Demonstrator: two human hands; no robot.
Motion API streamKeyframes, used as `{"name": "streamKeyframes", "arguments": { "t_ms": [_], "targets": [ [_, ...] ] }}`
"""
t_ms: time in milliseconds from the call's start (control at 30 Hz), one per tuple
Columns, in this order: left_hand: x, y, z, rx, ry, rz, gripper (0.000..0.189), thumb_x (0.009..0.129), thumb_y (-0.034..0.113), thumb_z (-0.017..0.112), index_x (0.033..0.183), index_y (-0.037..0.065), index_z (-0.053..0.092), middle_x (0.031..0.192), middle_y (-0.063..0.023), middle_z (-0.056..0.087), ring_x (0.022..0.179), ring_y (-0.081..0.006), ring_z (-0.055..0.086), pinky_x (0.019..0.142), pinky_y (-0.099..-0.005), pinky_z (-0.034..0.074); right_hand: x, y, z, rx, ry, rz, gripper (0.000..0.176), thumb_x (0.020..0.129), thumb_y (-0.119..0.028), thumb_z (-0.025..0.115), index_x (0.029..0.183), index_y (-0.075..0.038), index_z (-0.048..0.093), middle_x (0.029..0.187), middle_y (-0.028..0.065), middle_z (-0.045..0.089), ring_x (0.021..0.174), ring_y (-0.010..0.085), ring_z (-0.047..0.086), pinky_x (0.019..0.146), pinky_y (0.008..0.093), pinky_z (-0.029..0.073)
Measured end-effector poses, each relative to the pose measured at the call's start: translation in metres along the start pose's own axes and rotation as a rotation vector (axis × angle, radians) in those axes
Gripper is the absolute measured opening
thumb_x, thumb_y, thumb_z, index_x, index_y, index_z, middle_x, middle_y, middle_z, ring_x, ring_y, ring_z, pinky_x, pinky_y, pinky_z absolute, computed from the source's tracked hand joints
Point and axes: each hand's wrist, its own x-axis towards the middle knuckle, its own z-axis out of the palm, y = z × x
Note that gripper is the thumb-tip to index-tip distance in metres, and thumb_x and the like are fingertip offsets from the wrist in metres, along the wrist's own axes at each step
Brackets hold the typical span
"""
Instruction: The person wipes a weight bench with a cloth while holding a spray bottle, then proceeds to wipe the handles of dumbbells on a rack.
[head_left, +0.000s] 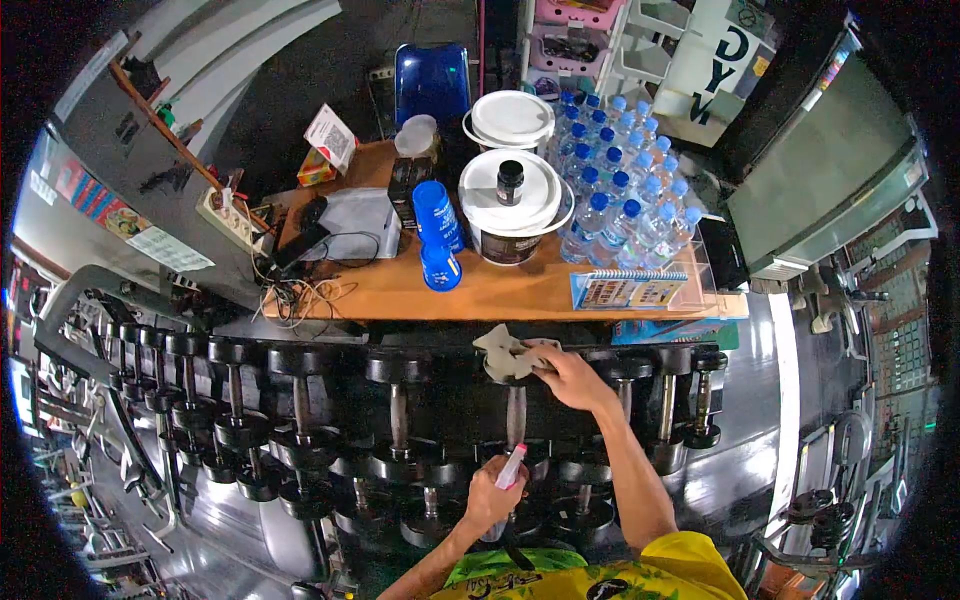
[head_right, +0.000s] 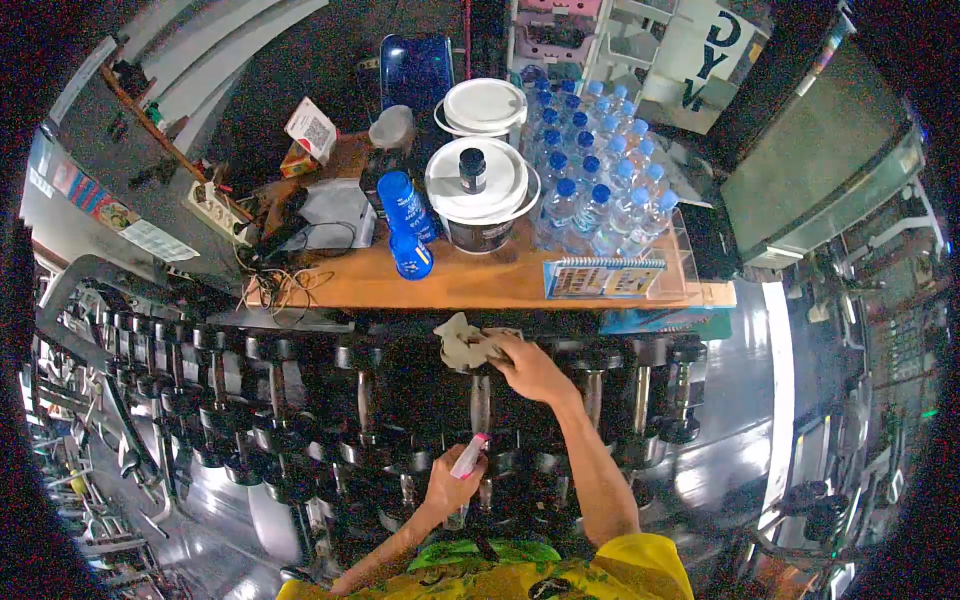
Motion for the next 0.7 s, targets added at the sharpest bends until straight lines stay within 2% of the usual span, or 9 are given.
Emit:
{"name": "streamKeyframes", "arguments": {
  "t_ms": [67,167,200,267,400,467,500,633,700],
  "targets": [
    [0.004,-0.004,-0.001,0.438,0.042,0.221,0.015,0.077,0.009,0.066,0.087,0.000,0.059,0.077,-0.0076,0.063,0.067,-0.0154,0.063,0.060,-0.0289,0.050,-0.024,-0.010,0.007,0.125,0.151,0.066,0.040,0.078,0.004,0.057,0.118,-0.003,0.054,0.125,0.0173,0.054,0.116,0.0354,0.051,0.096,0.0395,0.041],
    [0.007,-0.016,-0.001,0.416,0.083,0.355,0.015,0.079,0.014,0.068,0.085,0.001,0.063,0.077,-0.0086,0.062,0.066,-0.0190,0.067,0.049,-0.0278,0.050,-0.055,0.000,0.042,0.155,0.353,0.058,0.045,0.075,0.011,0.049,0.118,-0.001,0.052,0.131,0.0171,0.050,0.131,0.0312,0.035,0.106,0.0352,0.030],
    [0.005,-0.013,0.000,0.416,0.082,0.359,0.015,0.079,0.014,0.068,0.085,0.001,0.063,0.077,-0.0086,0.062,0.066,-0.0190,0.067,0.049,-0.0278,0.050,-0.066,-0.001,0.052,0.307,0.405,0.168,0.044,0.075,0.012,0.046,0.117,0.001,0.052,0.127,0.0189,0.053,0.125,0.0295,0.045,0.102,0.0332,0.034],
    [0.000,-0.001,0.001,0.078,-0.024,0.062,0.016,0.081,0.014,0.066,0.086,0.000,0.061,0.076,-0.0085,0.062,0.063,-0.0172,0.067,0.049,-0.0278,0.050,-0.083,-0.001,0.066,0.372,0.451,0.319,0.032,0.083,0.004,0.046,0.115,0.002,0.053,0.118,0.0166,0.059,0.113,0.0256,0.055,0.096,0.0301,0.040],
    [-0.006,0.004,0.002,0.101,-0.014,0.166,0.010,0.082,0.008,0.063,0.087,0.000,0.058,0.075,-0.0074,0.061,0.063,-0.0131,0.063,0.054,-0.0277,0.053,-0.095,0.053,0.108,0.236,0.586,0.472,0.028,0.093,-0.011,0.047,0.120,-0.005,0.050,0.114,0.0105,0.060,0.089,0.0209,0.062,0.072,0.0244,0.046],
    [-0.006,-0.004,0.001,-0.001,-0.021,0.211,0.009,0.084,0.003,0.060,0.091,-0.001,0.057,0.079,-0.0068,0.060,0.060,-0.0119,0.061,0.051,-0.0273,0.055,-0.077,0.034,0.104,1.311,0.848,0.572,0.026,0.098,-0.022,0.041,0.117,-0.007,0.049,0.099,0.0056,0.059,0.090,0.0213,0.060,0.078,0.0315,0.050],
    [-0.007,-0.009,0.000,0.001,-0.019,0.214,0.009,0.084,0.003,0.060,0.091,-0.001,0.057,0.079,-0.0068,0.060,0.060,-0.0119,0.061,0.051,-0.0273,0.055,-0.069,0.014,0.087,1.519,0.805,0.624,0.023,0.099,-0.022,0.039,0.115,-0.009,0.049,0.103,0.0058,0.057,0.093,0.0219,0.059,0.082,0.0380,0.052],
    [-0.015,-0.016,-0.005,-0.086,0.025,0.194,0.016,0.083,0.002,0.058,0.099,-0.002,0.057,0.079,-0.0071,0.059,0.058,-0.0121,0.062,0.052,-0.0254,0.053,-0.032,0.030,0.097,1.959,0.867,0.419,0.024,0.099,-0.023,0.037,0.115,-0.011,0.050,0.105,0.0048,0.060,0.092,0.0207,0.061,0.082,0.0370,0.052],
    [-0.017,-0.027,-0.008,-0.222,0.018,0.214,0.032,0.082,-0.004,0.054,0.114,-0.002,0.053,0.086,-0.0071,0.059,0.063,-0.0119,0.061,0.055,-0.0259,0.054,-0.030,0.016,0.092,2.120,0.940,0.640,0.024,0.100,-0.023,0.034,0.112,-0.011,0.051,0.101,0.0042,0.060,0.093,0.0180,0.061,0.080,0.0330,0.054]
  ]
}}
